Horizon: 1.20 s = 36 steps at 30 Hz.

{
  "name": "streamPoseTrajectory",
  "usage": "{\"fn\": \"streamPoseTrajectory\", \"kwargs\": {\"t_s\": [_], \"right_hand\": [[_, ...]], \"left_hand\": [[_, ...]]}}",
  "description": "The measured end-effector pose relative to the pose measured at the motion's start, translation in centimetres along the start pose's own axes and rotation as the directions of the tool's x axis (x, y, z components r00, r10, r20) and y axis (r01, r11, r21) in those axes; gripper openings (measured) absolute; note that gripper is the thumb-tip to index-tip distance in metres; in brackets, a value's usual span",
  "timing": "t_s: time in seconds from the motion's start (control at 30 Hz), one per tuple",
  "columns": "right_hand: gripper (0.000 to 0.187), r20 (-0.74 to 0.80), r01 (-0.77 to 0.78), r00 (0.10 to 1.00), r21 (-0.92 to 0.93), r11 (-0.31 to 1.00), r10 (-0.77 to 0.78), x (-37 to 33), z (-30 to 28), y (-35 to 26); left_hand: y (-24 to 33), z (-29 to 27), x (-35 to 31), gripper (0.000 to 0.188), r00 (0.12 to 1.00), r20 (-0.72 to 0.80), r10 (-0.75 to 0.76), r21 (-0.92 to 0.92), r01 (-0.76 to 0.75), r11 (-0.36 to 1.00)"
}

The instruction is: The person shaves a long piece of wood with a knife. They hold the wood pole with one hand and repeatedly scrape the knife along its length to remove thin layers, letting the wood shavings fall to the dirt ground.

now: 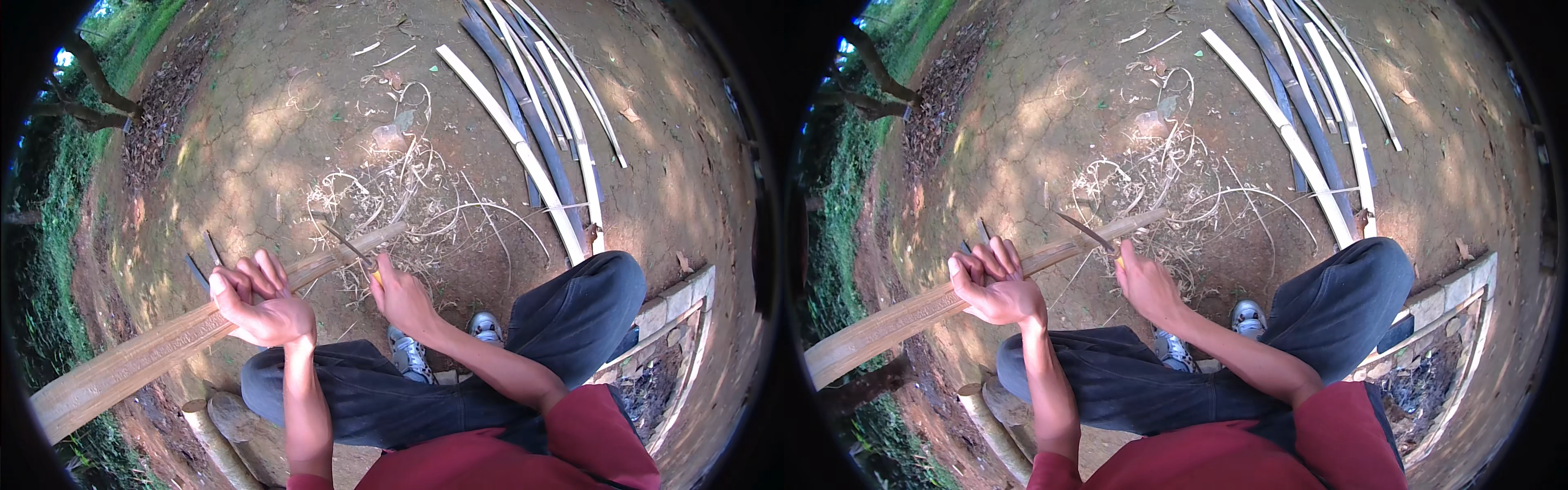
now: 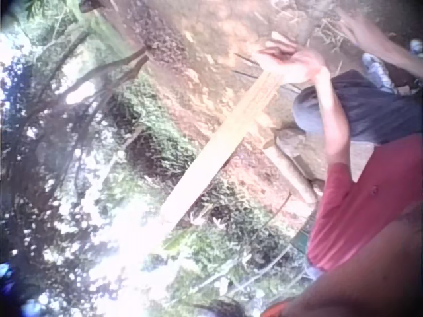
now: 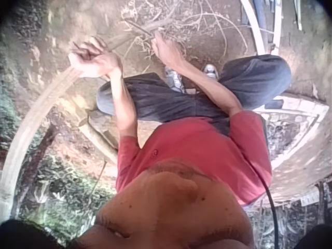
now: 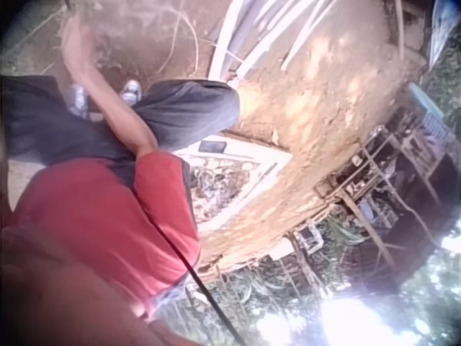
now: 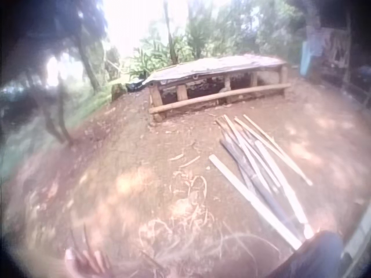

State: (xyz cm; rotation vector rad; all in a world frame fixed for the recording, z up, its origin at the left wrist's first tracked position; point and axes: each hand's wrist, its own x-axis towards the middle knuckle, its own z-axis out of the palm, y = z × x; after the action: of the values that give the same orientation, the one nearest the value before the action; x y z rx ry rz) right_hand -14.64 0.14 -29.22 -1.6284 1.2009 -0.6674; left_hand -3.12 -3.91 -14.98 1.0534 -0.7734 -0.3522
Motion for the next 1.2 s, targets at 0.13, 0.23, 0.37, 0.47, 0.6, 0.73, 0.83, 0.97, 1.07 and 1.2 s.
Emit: {"fn": "streamPoseTrajectory", "kwargs": {"t_s": [0.13,0.23,0.37,0.47,0.6,0.73,0.83,0.97,1.07,1.2], "right_hand": [[0.024,0.033,-0.183,0.981,-0.152,0.971,0.190,1.5,2.8,8.6],[0.022,0.057,-0.171,0.983,-0.081,0.982,0.175,1.0,1.7,5.8],[0.019,-0.015,-0.124,0.992,0.030,0.992,0.125,1.3,-1.2,0.2],[0.018,-0.162,0.075,0.984,0.022,0.997,-0.070,0.7,-1.7,-1.1],[0.021,0.002,-0.267,0.962,-0.199,0.943,0.273,0.9,4.1,8.8],[0.022,0.016,-0.227,0.972,-0.173,0.958,0.234,0.0,3.9,7.6],[0.023,0.011,-0.139,0.990,-0.087,0.986,0.141,1.2,1.5,1.9],[0.023,0.039,-0.061,0.997,-0.117,0.991,0.066,0.7,2.7,3.2],[0.021,0.037,-0.238,0.968,-0.188,0.953,0.249,1.4,3.2,8.4],[0.022,0.087,-0.160,0.982,-0.112,0.981,0.170,1.0,2.2,3.1]], "left_hand": [[0.0,-0.7,0.3,0.040,1.000,-0.011,-0.013,-0.055,0.013,0.998],[-0.3,-1.6,0.5,0.040,1.000,-0.021,-0.020,-0.085,0.019,0.996],[-0.1,-1.8,0.5,0.040,0.999,-0.051,-0.007,-0.067,0.003,0.998],[-0.3,-1.9,0.3,0.040,0.998,-0.063,0.016,-0.054,-0.019,0.998],[-0.5,-1.6,0.6,0.039,0.993,-0.119,0.017,-0.072,-0.026,0.997],[-0.5,-1.9,1.1,0.038,0.974,-0.226,0.029,-0.014,-0.033,0.999],[-0.7,-2.2,2.2,0.039,0.975,-0.207,0.083,-0.011,-0.087,0.996],[-0.5,-1.8,0.8,0.040,0.987,-0.156,0.036,-0.042,-0.043,0.998],[-0.5,-1.9,0.6,0.037,0.990,-0.136,0.024,-0.016,-0.026,1.000],[-0.5,-3.2,1.4,0.038,0.987,-0.157,0.040,0.011,-0.039,0.999]]}}
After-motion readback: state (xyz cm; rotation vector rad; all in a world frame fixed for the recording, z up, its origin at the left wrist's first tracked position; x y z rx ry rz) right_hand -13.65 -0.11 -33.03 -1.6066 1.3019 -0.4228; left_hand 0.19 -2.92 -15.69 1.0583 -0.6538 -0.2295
